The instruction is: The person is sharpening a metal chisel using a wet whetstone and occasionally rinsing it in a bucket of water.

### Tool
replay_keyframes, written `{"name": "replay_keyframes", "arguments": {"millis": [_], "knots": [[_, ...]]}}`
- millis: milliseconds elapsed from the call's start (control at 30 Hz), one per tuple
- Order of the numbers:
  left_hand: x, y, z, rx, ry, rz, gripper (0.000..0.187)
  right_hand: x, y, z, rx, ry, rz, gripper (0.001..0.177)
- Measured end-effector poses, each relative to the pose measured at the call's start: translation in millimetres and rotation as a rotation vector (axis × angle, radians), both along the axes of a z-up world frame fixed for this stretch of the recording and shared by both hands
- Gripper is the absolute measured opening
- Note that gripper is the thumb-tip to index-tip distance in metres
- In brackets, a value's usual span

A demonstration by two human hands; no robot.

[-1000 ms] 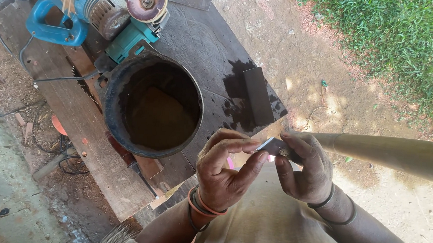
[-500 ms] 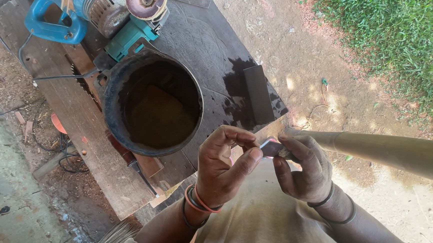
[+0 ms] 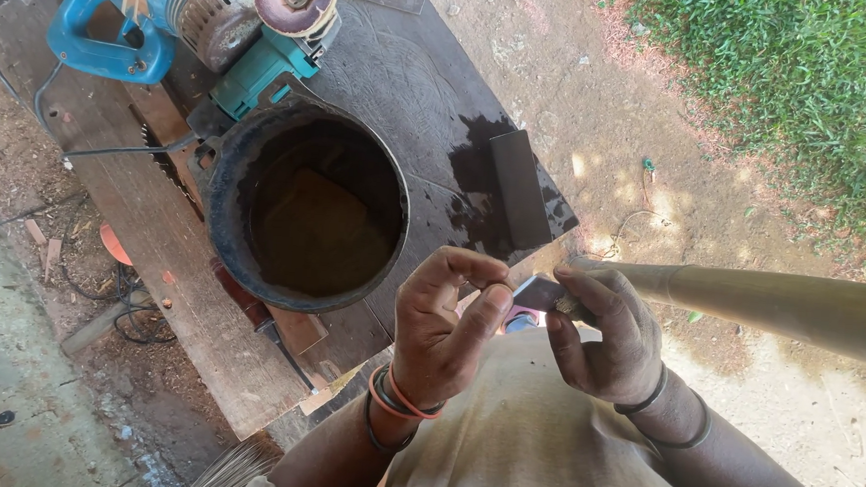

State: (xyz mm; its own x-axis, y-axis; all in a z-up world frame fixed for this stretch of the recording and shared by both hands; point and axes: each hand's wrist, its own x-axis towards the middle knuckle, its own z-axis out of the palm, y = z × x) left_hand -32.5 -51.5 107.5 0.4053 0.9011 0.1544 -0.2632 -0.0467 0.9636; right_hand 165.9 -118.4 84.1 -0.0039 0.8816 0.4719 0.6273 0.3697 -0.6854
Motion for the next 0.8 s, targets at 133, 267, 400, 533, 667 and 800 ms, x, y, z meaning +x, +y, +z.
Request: {"name": "replay_keyframes", "arguments": {"millis": [133,267,400,533,667,800], "knots": [[-12,12,8,0.116,-0.059,0.067,0.024,6,16,4,-0.161,-0.093,-0.053,0.052],[-48,21,0,0.142,0.016,0.245,0.026,21,30,-27,-0.474,-0.212,-0.211,0.057],[-75,13,-19,0.111,0.087,0.372,0.023,44,24,-73,-0.441,-0.192,-0.089,0.046],[-65,-1,-25,0.311,0.279,0.359,0.014,57,31,-71,-0.435,-0.151,-0.022,0.055],[-45,-15,-41,0.288,0.269,0.108,0.011,63,49,-54,-1.031,0.249,-0.191,0.035],[-28,-12,-24,0.454,0.523,-0.181,0.025,44,65,-21,-1.16,0.255,-0.227,0.048]]}}
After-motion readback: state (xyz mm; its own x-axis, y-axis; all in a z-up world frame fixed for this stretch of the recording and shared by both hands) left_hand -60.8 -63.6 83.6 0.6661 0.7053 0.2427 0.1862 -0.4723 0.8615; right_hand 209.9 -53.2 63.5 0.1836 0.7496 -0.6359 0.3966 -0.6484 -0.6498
